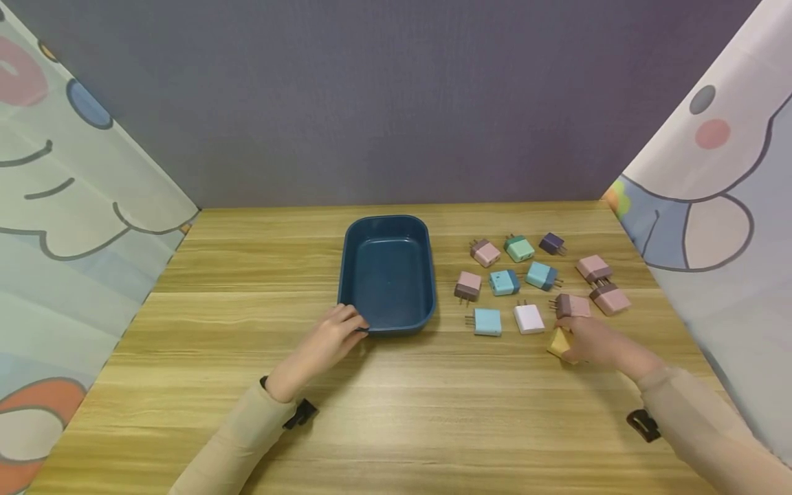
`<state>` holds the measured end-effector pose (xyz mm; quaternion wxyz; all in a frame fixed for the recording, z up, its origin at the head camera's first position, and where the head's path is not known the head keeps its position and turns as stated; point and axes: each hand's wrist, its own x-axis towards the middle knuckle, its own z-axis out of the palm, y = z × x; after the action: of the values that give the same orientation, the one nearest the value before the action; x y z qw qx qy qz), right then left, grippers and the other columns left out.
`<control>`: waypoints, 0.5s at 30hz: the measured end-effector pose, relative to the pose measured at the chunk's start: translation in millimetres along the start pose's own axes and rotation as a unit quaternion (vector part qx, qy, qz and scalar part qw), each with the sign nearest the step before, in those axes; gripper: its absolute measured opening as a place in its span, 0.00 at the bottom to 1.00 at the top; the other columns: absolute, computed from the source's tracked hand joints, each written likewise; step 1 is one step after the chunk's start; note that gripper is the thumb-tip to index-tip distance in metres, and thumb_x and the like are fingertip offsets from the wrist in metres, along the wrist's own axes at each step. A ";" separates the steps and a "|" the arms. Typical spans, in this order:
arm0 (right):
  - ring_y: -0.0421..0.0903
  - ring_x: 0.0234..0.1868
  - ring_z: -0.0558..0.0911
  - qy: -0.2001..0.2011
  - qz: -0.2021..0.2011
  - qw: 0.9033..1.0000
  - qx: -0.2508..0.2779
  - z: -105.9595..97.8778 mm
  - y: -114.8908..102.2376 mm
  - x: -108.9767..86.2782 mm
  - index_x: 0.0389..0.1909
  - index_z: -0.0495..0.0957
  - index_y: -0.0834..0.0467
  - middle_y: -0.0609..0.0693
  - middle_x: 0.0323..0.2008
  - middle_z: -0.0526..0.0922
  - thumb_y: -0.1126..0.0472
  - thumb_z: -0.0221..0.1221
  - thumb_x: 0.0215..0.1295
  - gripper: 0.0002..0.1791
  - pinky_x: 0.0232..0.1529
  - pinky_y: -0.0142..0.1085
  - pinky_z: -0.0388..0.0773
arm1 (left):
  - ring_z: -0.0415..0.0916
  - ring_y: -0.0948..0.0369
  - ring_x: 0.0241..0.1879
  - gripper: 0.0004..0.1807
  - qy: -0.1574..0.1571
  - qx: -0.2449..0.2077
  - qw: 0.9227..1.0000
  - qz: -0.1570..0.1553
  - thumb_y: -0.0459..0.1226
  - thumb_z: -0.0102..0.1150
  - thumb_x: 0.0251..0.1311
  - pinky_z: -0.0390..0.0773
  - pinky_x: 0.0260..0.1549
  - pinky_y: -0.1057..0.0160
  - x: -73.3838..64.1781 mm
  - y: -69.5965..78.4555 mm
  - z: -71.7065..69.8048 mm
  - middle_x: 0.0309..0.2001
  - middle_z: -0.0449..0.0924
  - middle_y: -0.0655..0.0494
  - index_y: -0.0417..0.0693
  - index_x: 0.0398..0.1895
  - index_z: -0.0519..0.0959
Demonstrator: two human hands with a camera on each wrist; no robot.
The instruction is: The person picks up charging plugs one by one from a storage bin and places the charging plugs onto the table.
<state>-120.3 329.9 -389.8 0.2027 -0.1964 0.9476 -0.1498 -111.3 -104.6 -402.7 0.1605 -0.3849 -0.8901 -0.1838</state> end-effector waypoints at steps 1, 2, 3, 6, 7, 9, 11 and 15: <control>0.39 0.24 0.68 0.001 0.000 1.000 -0.002 0.2 -0.2 0.1 0.44 0.68 0.78 0.53 0.28 0.75 0.61 0.65 0.42 0.31 0.22 0.30 0.65 | 0.65 0.62 0.27 0.03 -0.001 0.001 1.000 0.000 0.32 0.62 0.50 0.65 0.28 0.67 0.0 0.2 -0.2 0.28 0.72 0.56 0.46 0.28 0.78; 0.39 0.24 0.68 0.001 0.001 1.000 -0.002 0.1 -0.3 0.2 0.44 0.68 0.78 0.54 0.28 0.75 0.60 0.65 0.42 0.31 0.22 0.30 0.66 | 0.65 0.62 0.27 0.03 -0.001 0.004 1.000 0.000 0.32 0.62 0.49 0.65 0.28 0.67 -0.1 0.4 -0.3 0.28 0.72 0.56 0.46 0.28 0.78; 0.40 0.24 0.69 0.001 0.002 1.000 -0.002 0.0 -0.4 0.1 0.44 0.68 0.78 0.55 0.29 0.76 0.60 0.65 0.43 0.31 0.22 0.30 0.66 | 0.65 0.62 0.27 0.04 -0.001 0.006 1.000 0.001 0.32 0.62 0.49 0.65 0.28 0.67 -0.1 0.5 -0.4 0.28 0.72 0.56 0.46 0.28 0.78; 0.43 0.26 0.73 0.003 -0.005 1.000 0.000 -1.5 -2.2 -0.4 0.43 0.69 0.78 0.59 0.30 0.78 0.59 0.65 0.45 0.30 0.25 0.34 0.70 | 0.65 0.61 0.27 0.05 0.001 0.012 1.000 0.003 0.32 0.63 0.48 0.66 0.27 0.67 -0.4 0.6 -0.4 0.28 0.72 0.56 0.46 0.28 0.78; 0.42 0.25 0.74 0.004 -0.009 1.000 0.001 -2.3 -3.4 -0.8 0.44 0.69 0.78 0.60 0.31 0.78 0.58 0.64 0.47 0.30 0.26 0.34 0.71 | 0.65 0.61 0.27 0.05 0.002 0.014 1.000 0.004 0.31 0.63 0.48 0.66 0.27 0.67 -0.3 0.7 -0.5 0.28 0.72 0.56 0.46 0.28 0.77; 0.41 0.23 0.74 0.009 -0.016 1.000 -0.002 -4.5 -6.6 -1.7 0.45 0.68 0.79 0.62 0.31 0.78 0.59 0.62 0.50 0.29 0.26 0.36 0.72 | 0.66 0.61 0.27 0.05 0.004 0.017 1.000 0.007 0.31 0.64 0.47 0.66 0.27 0.67 -0.2 0.5 -0.4 0.28 0.72 0.56 0.45 0.28 0.78; 0.44 0.24 0.76 0.027 -0.021 0.999 -0.019 -7.5 -11.0 -1.9 0.44 0.69 0.79 0.65 0.32 0.78 0.59 0.61 0.51 0.28 0.27 0.39 0.73 | 0.66 0.61 0.27 0.05 0.006 0.021 1.000 0.010 0.31 0.64 0.47 0.66 0.27 0.67 0.1 0.4 -0.8 0.27 0.72 0.55 0.45 0.28 0.78; 0.53 0.27 0.77 0.073 -0.031 0.995 -0.056 -15.2 -20.9 0.7 0.40 0.71 0.76 0.67 0.31 0.76 0.62 0.60 0.53 0.22 0.27 0.43 0.74 | 0.67 0.61 0.27 0.04 -0.004 0.023 1.000 0.011 0.30 0.63 0.47 0.67 0.28 0.67 2.0 -0.1 -3.2 0.27 0.73 0.55 0.44 0.28 0.79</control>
<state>-121.1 314.3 -369.1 0.1169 -0.2252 0.9602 -0.1165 -112.2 -104.9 -399.0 0.1676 -0.3921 -0.8903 -0.1597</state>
